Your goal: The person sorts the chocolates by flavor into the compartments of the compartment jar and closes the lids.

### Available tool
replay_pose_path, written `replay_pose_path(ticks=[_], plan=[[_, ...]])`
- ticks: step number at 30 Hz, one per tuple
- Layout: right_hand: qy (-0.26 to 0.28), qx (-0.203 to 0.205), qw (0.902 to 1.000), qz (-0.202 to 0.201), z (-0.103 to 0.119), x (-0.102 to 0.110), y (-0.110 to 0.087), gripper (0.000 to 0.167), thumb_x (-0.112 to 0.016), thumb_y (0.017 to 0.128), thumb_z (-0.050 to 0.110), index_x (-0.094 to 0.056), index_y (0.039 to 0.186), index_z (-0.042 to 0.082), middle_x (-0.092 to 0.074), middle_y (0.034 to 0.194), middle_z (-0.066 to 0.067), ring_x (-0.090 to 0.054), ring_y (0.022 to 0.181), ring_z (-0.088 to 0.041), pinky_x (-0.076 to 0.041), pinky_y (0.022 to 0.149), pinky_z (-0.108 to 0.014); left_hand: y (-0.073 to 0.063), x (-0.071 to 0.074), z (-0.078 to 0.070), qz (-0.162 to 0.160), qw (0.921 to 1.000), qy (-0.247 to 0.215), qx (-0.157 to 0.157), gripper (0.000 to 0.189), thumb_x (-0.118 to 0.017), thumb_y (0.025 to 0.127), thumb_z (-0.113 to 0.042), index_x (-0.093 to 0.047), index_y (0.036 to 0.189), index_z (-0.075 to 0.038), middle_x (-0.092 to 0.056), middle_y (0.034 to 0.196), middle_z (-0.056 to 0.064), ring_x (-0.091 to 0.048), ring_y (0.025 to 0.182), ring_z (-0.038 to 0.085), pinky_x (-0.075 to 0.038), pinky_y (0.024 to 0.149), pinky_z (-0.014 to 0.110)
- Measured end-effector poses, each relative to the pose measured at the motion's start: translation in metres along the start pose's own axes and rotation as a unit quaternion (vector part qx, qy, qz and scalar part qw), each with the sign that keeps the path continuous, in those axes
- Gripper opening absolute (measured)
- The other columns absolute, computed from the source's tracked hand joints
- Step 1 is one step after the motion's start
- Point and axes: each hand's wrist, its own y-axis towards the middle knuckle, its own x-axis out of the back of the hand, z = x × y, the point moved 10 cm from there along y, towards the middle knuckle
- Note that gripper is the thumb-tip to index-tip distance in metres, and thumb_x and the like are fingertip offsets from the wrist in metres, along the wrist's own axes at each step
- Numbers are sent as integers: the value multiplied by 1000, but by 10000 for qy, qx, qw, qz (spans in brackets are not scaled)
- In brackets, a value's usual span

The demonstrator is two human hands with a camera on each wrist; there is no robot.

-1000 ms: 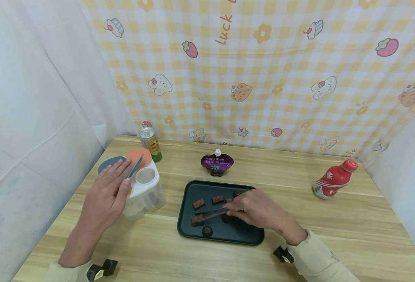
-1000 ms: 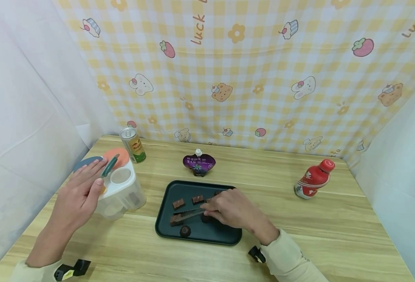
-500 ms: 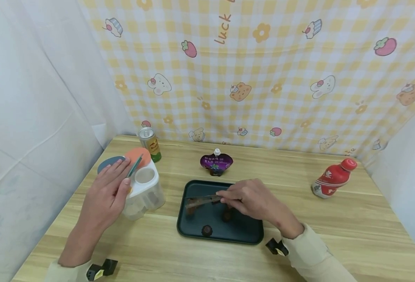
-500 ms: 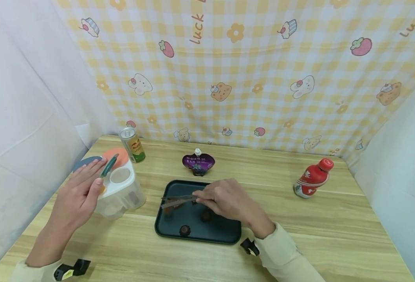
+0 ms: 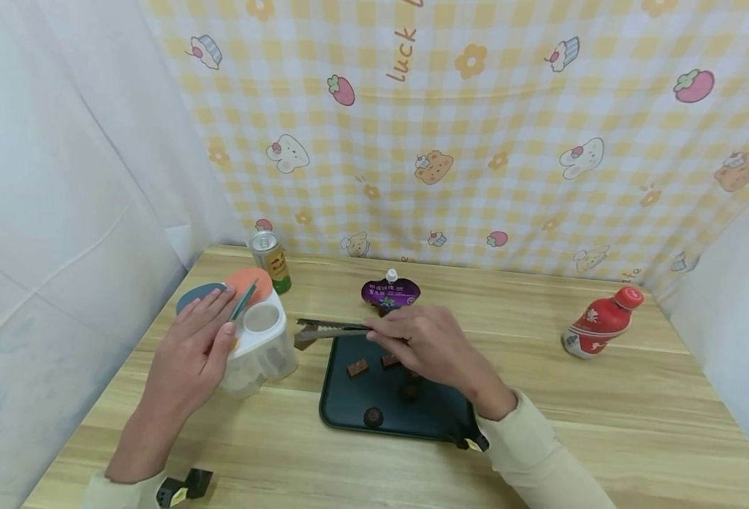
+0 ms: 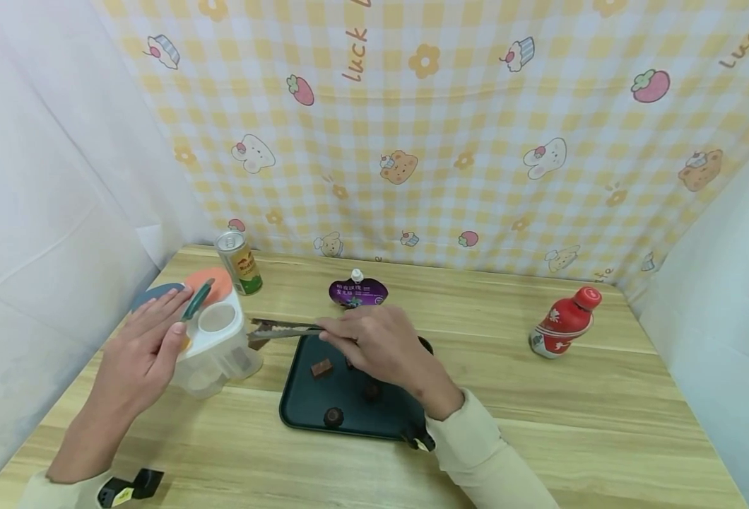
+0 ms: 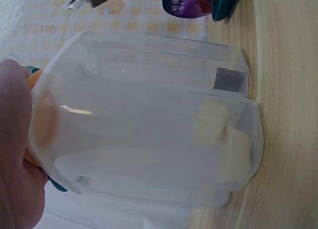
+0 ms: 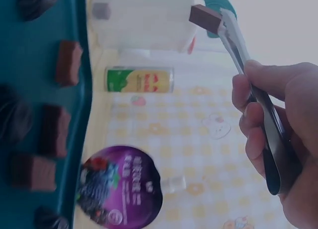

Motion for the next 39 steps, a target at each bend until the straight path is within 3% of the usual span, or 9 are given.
replay_pose_path(ticks=[14, 24, 33, 39], plan=[[290, -167, 9973, -657, 7, -9, 36, 21, -75, 96, 14, -80, 116, 8, -78, 94, 0, -65, 68, -4, -44, 55, -17, 1, -1, 1, -58, 10000, -14, -40, 43, -52, 107, -21, -60, 140, 5, -57, 145, 18, -49, 139, 35, -25, 122, 41], [-57, -353, 9991, -235, 7, -29, 41, 24, -76, 96, 20, -80, 119, 13, -78, 93, 5, -68, 74, -3, -42, 54, -15, 1, -2, -1, -60, 10000, -25, -29, 43, -51, 107, -22, -60, 140, 5, -57, 144, 18, -48, 140, 34, -24, 122, 39], [-281, -435, 9986, 143, 7, -39, 41, 29, -75, 97, 23, -78, 124, 15, -78, 96, 4, -71, 83, -7, -51, 62, -17, 1, -1, -3, -87, 9999, -29, -83, 44, -51, 107, -23, -61, 139, 6, -58, 144, 19, -49, 139, 34, -24, 122, 39], [-206, -500, 9983, 215, 7, -41, 41, 31, -72, 99, 28, -76, 127, 15, -77, 98, 3, -70, 83, -6, -52, 62, -18, 1, 2, -3, -205, 9996, -52, -163, 45, -50, 108, -26, -62, 136, 7, -59, 142, 19, -51, 137, 36, -26, 122, 40]])
